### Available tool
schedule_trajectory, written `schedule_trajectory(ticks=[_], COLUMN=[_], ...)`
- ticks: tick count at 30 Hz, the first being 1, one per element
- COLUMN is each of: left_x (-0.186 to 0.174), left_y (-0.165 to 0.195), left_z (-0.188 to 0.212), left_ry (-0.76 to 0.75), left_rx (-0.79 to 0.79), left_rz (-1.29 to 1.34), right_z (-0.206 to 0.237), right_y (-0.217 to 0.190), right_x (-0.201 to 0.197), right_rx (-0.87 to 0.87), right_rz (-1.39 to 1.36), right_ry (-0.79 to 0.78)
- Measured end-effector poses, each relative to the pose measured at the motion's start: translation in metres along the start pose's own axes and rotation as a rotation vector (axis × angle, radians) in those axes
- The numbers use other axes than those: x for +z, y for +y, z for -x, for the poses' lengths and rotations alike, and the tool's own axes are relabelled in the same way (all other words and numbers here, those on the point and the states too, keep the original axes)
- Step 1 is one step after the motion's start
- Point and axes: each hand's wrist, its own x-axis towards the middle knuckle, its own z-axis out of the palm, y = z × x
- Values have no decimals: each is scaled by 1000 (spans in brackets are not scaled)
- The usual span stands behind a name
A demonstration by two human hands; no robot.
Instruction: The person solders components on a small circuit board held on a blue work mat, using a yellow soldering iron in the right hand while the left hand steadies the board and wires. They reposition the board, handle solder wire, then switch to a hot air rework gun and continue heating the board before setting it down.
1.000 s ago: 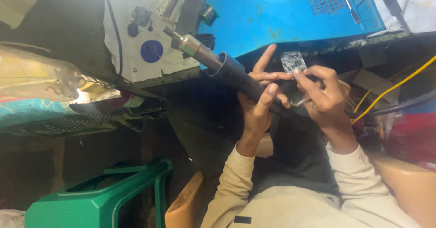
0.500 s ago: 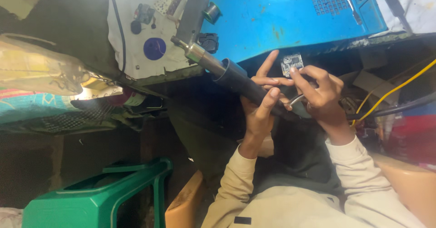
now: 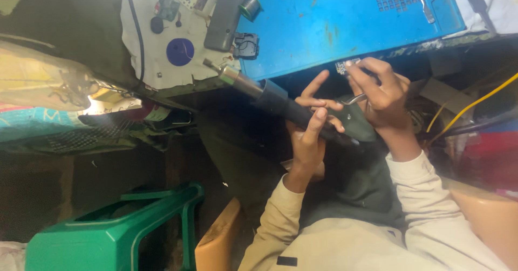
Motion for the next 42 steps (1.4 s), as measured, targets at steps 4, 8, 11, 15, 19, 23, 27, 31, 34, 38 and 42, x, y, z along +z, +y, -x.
schedule_trajectory(ticks=[4,8,11,15,19,23,27,31,34,38,42], left_x=[-1,-5,-7,3,8,1,0,6,12,30,39], left_y=[-5,-15,-25,-38,-45,-45,-46,-40,-29,-10,23], left_z=[18,34,41,61,80,85,83,88,90,81,51], left_ry=[139,142,44,-61,-216,-237,-218,-199,-216,-272,-353], left_rx=[-5,-25,-54,-211,-275,-349,-345,-416,-348,-176,-144], left_rz=[24,59,-5,-43,-183,-204,-118,-161,-434,-812,-894], right_z=[-14,-29,-34,-17,30,82,123,153,172,193,200], right_y=[0,6,7,-5,-18,-19,-22,-29,-31,-30,-36], right_x=[-12,-21,-25,-34,-52,-75,-84,-74,-72,-79,-78], right_rx=[191,128,158,382,777,979,1022,963,959,943,998], right_rz=[-195,-298,-215,-348,-744,-950,-709,-646,-842,-812,-703], right_ry=[-43,-160,-218,-11,315,429,165,-259,-260,-292,-149])
